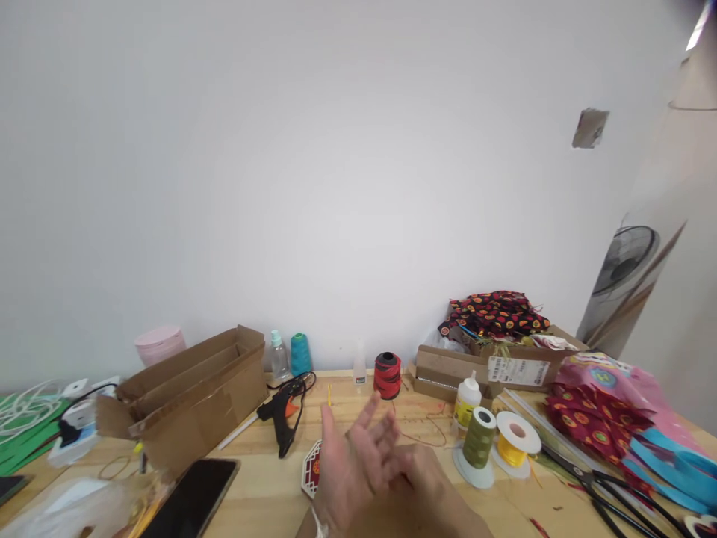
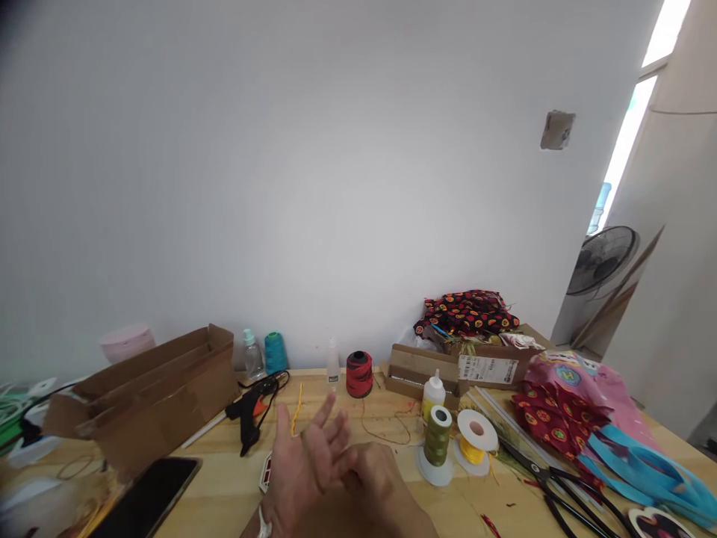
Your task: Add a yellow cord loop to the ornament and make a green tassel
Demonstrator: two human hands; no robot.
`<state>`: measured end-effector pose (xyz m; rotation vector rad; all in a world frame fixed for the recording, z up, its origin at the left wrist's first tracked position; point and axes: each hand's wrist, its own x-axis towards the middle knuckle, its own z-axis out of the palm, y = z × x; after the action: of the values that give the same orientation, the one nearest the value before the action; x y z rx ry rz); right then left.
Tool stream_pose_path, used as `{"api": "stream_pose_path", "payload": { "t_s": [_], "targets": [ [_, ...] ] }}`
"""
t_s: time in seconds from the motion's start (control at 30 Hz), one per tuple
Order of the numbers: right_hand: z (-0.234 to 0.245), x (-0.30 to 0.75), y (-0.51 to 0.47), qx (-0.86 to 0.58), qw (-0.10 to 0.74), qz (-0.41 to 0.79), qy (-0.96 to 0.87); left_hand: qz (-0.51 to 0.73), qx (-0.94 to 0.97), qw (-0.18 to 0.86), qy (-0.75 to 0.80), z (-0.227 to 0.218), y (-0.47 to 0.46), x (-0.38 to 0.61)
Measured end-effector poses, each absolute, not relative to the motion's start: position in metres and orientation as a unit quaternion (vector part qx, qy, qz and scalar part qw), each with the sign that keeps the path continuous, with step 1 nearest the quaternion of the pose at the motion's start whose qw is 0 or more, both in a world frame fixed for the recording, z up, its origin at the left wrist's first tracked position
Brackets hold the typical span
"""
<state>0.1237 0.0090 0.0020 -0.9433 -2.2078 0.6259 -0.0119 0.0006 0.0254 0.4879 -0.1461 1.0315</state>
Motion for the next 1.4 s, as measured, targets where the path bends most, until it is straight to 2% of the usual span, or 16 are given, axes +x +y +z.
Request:
{"api": "stream_pose_path", "payload": {
  "t_s": [0.13, 0.4, 0.53, 0.67, 0.97, 1.27, 1.4],
  "targets": [
    [-0.005, 0.118, 0.011, -0.3, 0.316, 0.101, -0.894, 0.567, 0.222, 0.789, -0.081, 0.015, 0.022, -0.031],
    [0.013, 0.117, 0.005, -0.248, 0.386, -0.005, -0.888, 0.579, 0.222, 0.781, 0.073, 0.011, 0.022, -0.027],
    [0.024, 0.122, 0.003, -0.252, 0.423, -0.018, -0.87, 0.521, 0.237, 0.811, 0.122, 0.019, 0.012, -0.012],
    [0.026, 0.127, 0.006, -0.254, 0.422, -0.029, -0.87, 0.449, 0.238, 0.845, 0.167, 0.019, 0.002, 0.001],
    [0.03, 0.129, 0.008, -0.231, 0.45, 0.008, -0.863, 0.412, 0.221, 0.872, 0.145, 0.012, -0.004, 0.016],
    [0.029, 0.139, 0.012, -0.28, 0.447, 0.039, -0.849, 0.318, 0.325, 0.878, 0.147, 0.004, -0.007, 0.013],
    [0.029, 0.143, 0.014, -0.298, 0.439, 0.071, -0.845, 0.229, 0.391, 0.877, 0.159, 0.013, -0.012, 0.011]
  ]
}}
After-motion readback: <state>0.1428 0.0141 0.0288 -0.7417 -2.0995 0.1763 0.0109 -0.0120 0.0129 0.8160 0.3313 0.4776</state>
